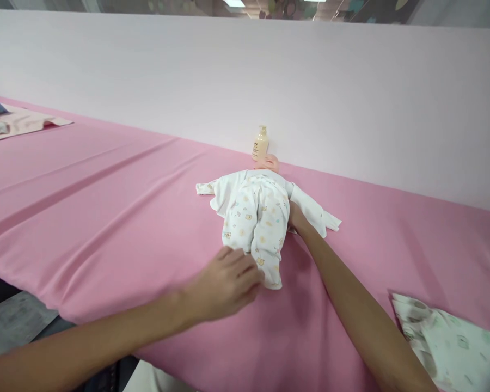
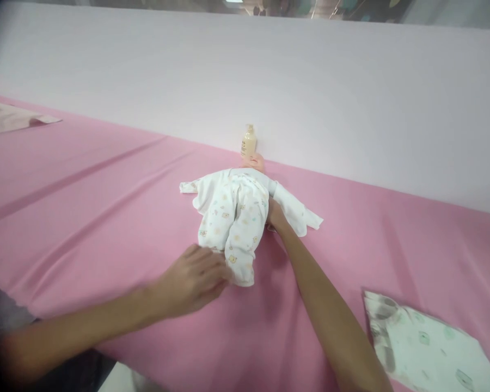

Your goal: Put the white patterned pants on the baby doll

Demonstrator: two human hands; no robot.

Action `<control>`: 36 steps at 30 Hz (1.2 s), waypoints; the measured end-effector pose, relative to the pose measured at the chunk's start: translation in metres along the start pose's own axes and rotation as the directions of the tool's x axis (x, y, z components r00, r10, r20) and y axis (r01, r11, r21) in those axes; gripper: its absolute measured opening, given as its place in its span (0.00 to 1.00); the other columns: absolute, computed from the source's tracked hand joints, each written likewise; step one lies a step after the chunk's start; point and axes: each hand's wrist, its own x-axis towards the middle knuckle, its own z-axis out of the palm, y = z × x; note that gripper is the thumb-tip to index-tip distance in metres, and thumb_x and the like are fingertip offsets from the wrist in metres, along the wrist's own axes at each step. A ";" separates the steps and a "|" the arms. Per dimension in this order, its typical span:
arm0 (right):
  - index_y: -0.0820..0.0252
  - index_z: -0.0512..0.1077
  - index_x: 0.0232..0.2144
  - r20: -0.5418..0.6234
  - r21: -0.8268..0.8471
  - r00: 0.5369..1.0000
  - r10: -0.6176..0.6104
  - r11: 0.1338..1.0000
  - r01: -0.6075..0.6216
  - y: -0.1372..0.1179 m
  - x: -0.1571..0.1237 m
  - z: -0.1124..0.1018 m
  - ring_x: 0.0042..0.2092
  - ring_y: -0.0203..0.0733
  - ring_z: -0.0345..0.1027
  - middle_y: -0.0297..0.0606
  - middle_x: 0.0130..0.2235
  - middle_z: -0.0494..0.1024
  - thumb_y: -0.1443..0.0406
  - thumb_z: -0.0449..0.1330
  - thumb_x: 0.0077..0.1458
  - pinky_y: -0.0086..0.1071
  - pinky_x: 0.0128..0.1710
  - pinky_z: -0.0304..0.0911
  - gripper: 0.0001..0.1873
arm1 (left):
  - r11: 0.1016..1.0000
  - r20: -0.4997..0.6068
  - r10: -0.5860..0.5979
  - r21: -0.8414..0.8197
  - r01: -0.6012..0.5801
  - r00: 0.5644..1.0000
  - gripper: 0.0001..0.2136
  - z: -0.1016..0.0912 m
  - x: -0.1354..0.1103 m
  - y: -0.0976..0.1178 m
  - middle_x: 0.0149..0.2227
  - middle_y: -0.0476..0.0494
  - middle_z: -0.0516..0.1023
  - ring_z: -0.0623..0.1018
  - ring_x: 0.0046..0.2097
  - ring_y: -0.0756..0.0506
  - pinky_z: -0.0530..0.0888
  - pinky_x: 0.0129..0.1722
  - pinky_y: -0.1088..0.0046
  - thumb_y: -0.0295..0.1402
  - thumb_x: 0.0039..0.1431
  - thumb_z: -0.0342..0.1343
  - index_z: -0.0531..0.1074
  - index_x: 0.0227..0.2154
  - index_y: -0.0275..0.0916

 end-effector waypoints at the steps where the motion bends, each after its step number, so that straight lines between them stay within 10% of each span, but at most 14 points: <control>1: 0.56 0.77 0.50 0.007 -0.007 1.000 -0.004 1.000 0.004 -0.002 -0.001 -0.002 0.31 0.47 0.70 0.42 0.32 0.81 0.59 0.66 0.58 0.40 0.33 0.67 0.18 | 0.998 -0.006 -0.057 -0.022 0.057 0.998 0.08 -0.006 0.014 -0.016 0.45 0.43 0.84 0.79 0.43 0.40 0.74 0.41 0.57 0.36 0.74 0.53 0.77 0.46 0.45; 6: 0.56 0.79 0.43 0.093 -0.064 0.996 -0.002 0.998 0.008 -0.016 -0.005 -0.030 0.40 0.52 0.76 0.44 0.40 0.84 0.66 0.65 0.54 0.43 0.44 0.71 0.12 | 0.944 -0.114 -0.319 -0.123 0.305 0.941 0.13 -0.024 0.093 -0.143 0.51 0.38 0.81 0.75 0.55 0.36 0.72 0.56 0.53 0.40 0.73 0.49 0.76 0.48 0.41; 11: 0.56 0.78 0.39 -0.067 -0.123 0.996 -0.051 0.992 0.043 -0.035 0.009 -0.052 0.50 0.50 0.75 0.42 0.48 0.84 0.58 0.58 0.64 0.42 0.54 0.67 0.11 | 0.815 0.112 -0.451 -0.351 0.460 0.885 0.15 -0.010 0.148 -0.221 0.56 0.37 0.80 0.76 0.55 0.39 0.74 0.56 0.60 0.43 0.69 0.53 0.75 0.49 0.40; 16: 0.57 0.79 0.43 0.050 -0.184 0.969 -0.244 0.951 0.249 -0.061 0.049 -0.055 0.47 0.46 0.73 0.42 0.47 0.82 0.51 0.68 0.57 0.37 0.50 0.67 0.18 | 0.794 0.383 -0.346 -0.367 0.485 0.857 0.22 0.002 0.176 -0.229 0.56 0.38 0.80 0.77 0.55 0.38 0.74 0.56 0.61 0.53 0.64 0.58 0.77 0.50 0.42; 22: 0.55 0.82 0.37 0.296 -0.199 0.931 -0.214 0.939 0.280 -0.068 0.081 -0.066 0.47 0.47 0.70 0.41 0.46 0.81 0.43 0.75 0.48 0.36 0.47 0.64 0.26 | 0.871 0.415 -0.212 -0.330 0.363 0.885 0.24 0.008 0.190 -0.250 0.61 0.40 0.75 0.70 0.63 0.34 0.71 0.60 0.58 0.58 0.60 0.60 0.78 0.49 0.47; 30: 0.57 0.73 0.39 -0.025 0.166 0.999 -0.035 0.985 0.039 -0.032 0.111 -0.037 0.41 0.42 0.71 0.38 0.40 0.81 0.51 0.75 0.51 0.35 0.44 0.67 0.22 | 0.797 0.288 -0.427 -0.329 0.507 0.858 0.17 0.050 0.207 -0.262 0.45 0.39 0.80 0.77 0.46 0.38 0.73 0.46 0.61 0.52 0.68 0.55 0.68 0.40 0.42; 36: 0.57 0.74 0.45 -0.146 0.041 0.985 -0.091 0.994 0.098 -0.033 0.102 -0.028 0.47 0.44 0.73 0.41 0.47 0.81 0.57 0.68 0.59 0.38 0.52 0.69 0.15 | 0.749 0.268 -0.461 -0.395 0.533 0.846 0.18 0.055 0.202 -0.257 0.48 0.40 0.82 0.79 0.47 0.39 0.73 0.47 0.62 0.49 0.68 0.57 0.72 0.50 0.41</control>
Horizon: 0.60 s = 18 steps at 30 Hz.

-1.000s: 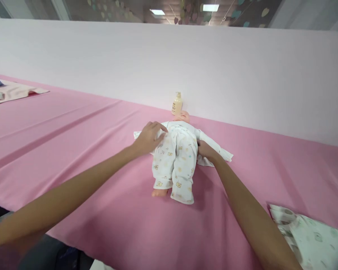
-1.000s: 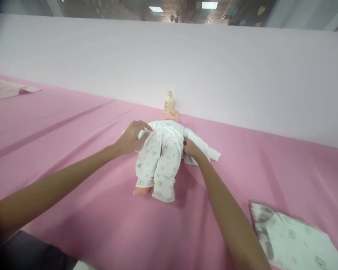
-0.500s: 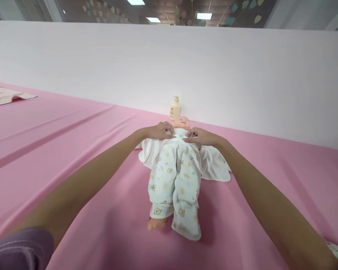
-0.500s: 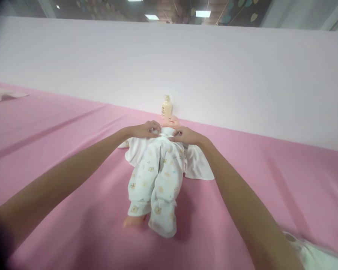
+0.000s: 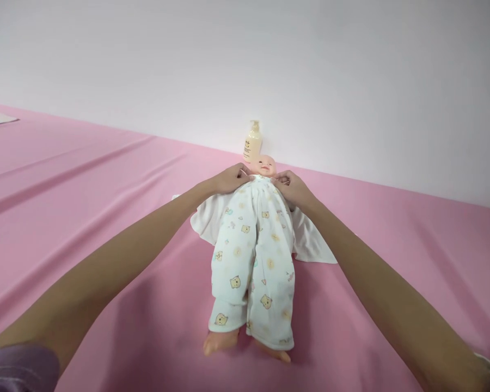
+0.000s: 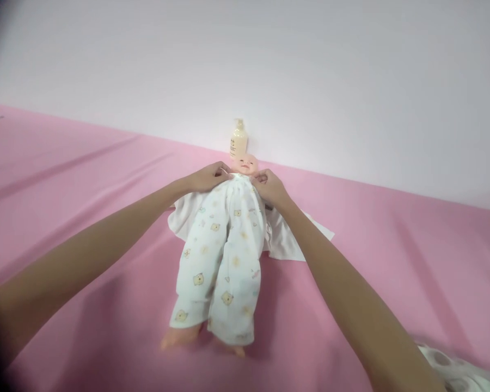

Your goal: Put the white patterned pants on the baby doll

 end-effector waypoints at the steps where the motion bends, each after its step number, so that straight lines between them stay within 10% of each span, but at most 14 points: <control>1: 0.57 0.74 0.44 -0.012 -0.039 1.000 -0.027 0.999 0.026 0.000 -0.003 -0.002 0.47 0.44 0.73 0.41 0.47 0.81 0.57 0.66 0.61 0.39 0.53 0.68 0.13 | 1.000 -0.015 0.029 -0.006 -0.029 0.999 0.18 -0.002 -0.004 -0.002 0.48 0.40 0.82 0.78 0.48 0.40 0.74 0.47 0.62 0.48 0.68 0.57 0.72 0.51 0.41; 9: 0.53 0.76 0.46 0.105 -0.185 0.951 -0.290 0.934 0.306 0.028 -0.037 -0.043 0.57 0.51 0.73 0.43 0.55 0.80 0.60 0.63 0.59 0.49 0.63 0.65 0.13 | 0.916 0.007 0.323 0.249 -0.314 0.946 0.15 -0.023 -0.056 -0.030 0.62 0.38 0.74 0.67 0.65 0.33 0.63 0.68 0.47 0.43 0.62 0.62 0.76 0.48 0.43; 13: 0.51 0.81 0.43 0.298 -0.282 0.883 -0.362 0.851 0.443 0.047 -0.049 -0.051 0.70 0.61 0.60 0.41 0.69 0.69 0.57 0.68 0.53 0.58 0.71 0.56 0.15 | 0.889 0.034 0.334 0.319 -0.327 0.942 0.16 -0.009 -0.063 -0.041 0.71 0.38 0.63 0.59 0.70 0.27 0.60 0.69 0.42 0.43 0.58 0.65 0.81 0.47 0.44; 18: 0.52 0.85 0.48 0.275 -0.355 0.889 -0.366 0.821 0.448 0.050 -0.056 -0.038 0.72 0.68 0.55 0.43 0.71 0.65 0.59 0.66 0.53 0.64 0.71 0.54 0.20 | 0.908 0.019 0.258 0.338 -0.249 0.966 0.17 0.007 -0.058 -0.037 0.74 0.45 0.60 0.55 0.69 0.23 0.57 0.68 0.36 0.42 0.57 0.64 0.85 0.49 0.50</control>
